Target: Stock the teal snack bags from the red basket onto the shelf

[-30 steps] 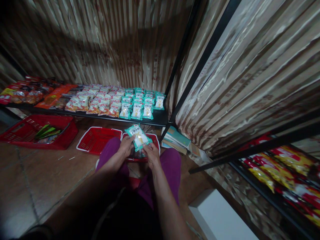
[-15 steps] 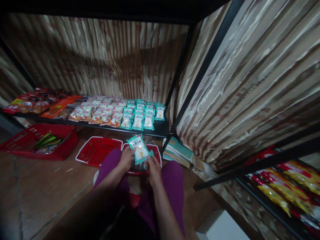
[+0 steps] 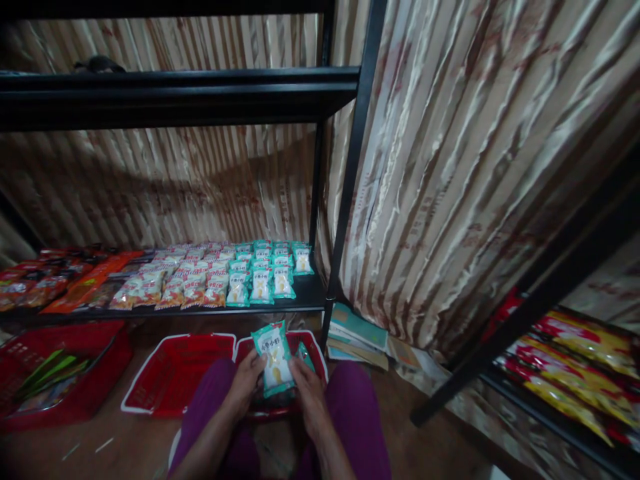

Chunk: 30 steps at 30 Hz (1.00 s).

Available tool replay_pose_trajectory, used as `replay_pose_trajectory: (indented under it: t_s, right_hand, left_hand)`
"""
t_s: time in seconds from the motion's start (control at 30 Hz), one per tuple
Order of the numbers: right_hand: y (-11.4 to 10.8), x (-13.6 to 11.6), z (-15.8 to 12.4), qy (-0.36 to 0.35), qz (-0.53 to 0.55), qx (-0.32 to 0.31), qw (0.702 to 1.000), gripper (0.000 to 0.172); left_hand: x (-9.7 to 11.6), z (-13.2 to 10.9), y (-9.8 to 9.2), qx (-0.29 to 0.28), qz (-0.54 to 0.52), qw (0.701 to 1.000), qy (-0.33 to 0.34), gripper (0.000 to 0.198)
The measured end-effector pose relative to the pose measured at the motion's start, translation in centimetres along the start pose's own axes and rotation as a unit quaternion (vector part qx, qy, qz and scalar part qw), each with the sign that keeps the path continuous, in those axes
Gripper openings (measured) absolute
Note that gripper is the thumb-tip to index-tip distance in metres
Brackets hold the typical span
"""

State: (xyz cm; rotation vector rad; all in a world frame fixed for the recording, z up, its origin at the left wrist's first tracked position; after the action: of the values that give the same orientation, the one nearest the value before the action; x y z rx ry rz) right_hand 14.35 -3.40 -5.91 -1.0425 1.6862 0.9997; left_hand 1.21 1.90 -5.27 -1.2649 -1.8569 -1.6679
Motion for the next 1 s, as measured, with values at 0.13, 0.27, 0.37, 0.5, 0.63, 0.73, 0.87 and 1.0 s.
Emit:
replay_pose_trajectory:
  t_s: [0.13, 0.27, 0.37, 0.5, 0.63, 0.73, 0.87, 1.0]
  right_hand:
    - [-0.3, 0.0, -0.1, -0.015, 0.003, -0.026, 1.000, 0.050]
    - [-0.6, 0.3, 0.2, -0.017, -0.010, 0.007, 1.000, 0.050]
    - [-0.9, 0.3, 0.4, -0.028, -0.011, 0.034, 0.999, 0.047]
    - [-1.3, 0.5, 0.7, -0.028, -0.026, 0.089, 0.995, 0.050]
    - [-1.4, 1.0, 1.2, -0.013, -0.021, 0.095, 0.995, 0.053]
    - [-1.3, 1.2, 1.3, -0.004, -0.021, 0.091, 0.996, 0.051]
    - [-1.2, 1.1, 1.4, 0.011, -0.021, 0.089, 0.996, 0.054]
    - [-1.6, 1.3, 2.4, 0.010, -0.031, 0.084, 0.996, 0.059]
  left_hand:
    - [-0.3, 0.0, 0.3, -0.005, 0.020, 1.000, 0.007, 0.061]
    - [-1.0, -0.3, 0.6, -0.003, 0.017, 1.000, 0.001, 0.061]
    - [-1.5, -0.8, 0.4, -0.012, 0.028, 0.999, -0.013, 0.059]
    - [-2.1, -0.9, -0.1, -0.025, 0.061, 0.997, -0.029, 0.058]
    - [-2.8, -0.2, -0.8, -0.014, 0.068, 0.997, -0.032, 0.055]
    - [-3.5, 0.4, -1.2, 0.013, 0.069, 0.997, -0.036, 0.052]
    - [-4.0, 1.0, -1.4, 0.026, 0.069, 0.996, -0.041, 0.052]
    - [-3.9, 1.6, -1.2, 0.021, 0.069, 0.996, -0.043, 0.052]
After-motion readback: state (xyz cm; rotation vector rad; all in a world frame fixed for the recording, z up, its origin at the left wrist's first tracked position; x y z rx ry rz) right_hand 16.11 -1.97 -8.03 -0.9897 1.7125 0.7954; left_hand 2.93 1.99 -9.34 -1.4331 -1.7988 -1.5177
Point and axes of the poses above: each hand's wrist, its own z-axis towards the middle knuckle, its own y-axis out of the palm, x = y × z, the point moved 1 cm from there along z, towards the middle knuckle, and after that the axes turned 13 degrees about -z, right-handed, at the moved point
